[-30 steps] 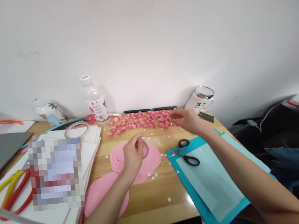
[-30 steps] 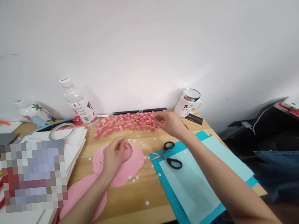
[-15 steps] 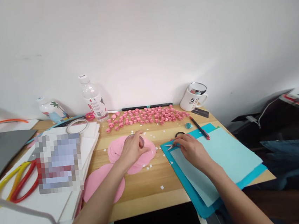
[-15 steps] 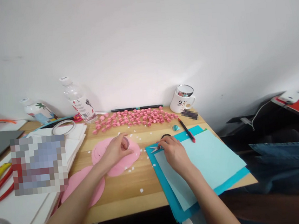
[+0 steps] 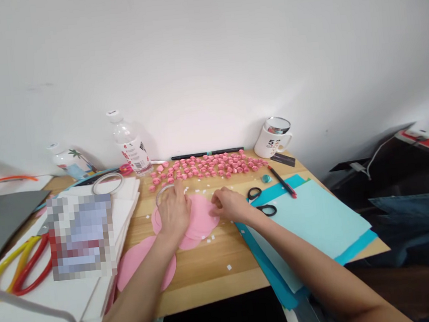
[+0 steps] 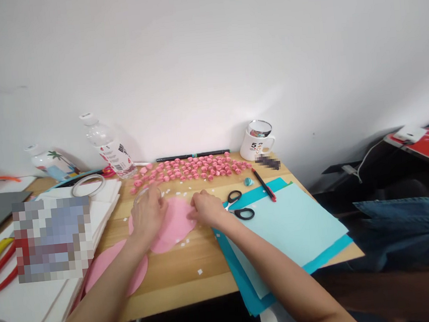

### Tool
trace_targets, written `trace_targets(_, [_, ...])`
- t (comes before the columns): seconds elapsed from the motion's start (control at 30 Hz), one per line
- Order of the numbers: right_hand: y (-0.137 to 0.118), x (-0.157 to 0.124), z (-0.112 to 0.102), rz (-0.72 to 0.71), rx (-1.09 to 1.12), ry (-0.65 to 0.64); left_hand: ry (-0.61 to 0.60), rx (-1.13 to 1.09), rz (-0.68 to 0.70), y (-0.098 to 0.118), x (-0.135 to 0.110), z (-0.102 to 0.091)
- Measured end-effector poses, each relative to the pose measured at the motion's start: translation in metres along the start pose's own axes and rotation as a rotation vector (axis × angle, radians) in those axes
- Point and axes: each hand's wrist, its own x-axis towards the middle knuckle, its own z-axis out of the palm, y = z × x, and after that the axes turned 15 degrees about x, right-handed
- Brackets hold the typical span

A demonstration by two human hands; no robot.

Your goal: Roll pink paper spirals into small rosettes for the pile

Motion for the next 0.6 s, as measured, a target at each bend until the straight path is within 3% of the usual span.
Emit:
trace_targets(0.13, [0.004,0.004,0.004,-0.026,0.045,-0.011,-0.041,0.053,0.038,-0.002,0.000,0.002])
trace_targets(0.23, [0.010,0.004,0.005,-0.022,0.077,0.019,0.011,-0.188,0.121,0.001,0.000,0.002])
trace_targets(0.33, [0.013,0.003,0.003,-0.017,0.112,0.040,-0.110,-0.477,0.157,0.004,-0.001,0.002])
trace_targets(0.47, [0.013,0.004,-0.002,-0.021,0.257,0.002,-0.246,-0.612,0.135,0.004,-0.002,0.005])
trace_targets(0.6, [0.014,0.007,-0.005,-0.016,0.355,-0.063,-0.175,-0.614,0.062,0.003,-0.001,0.005])
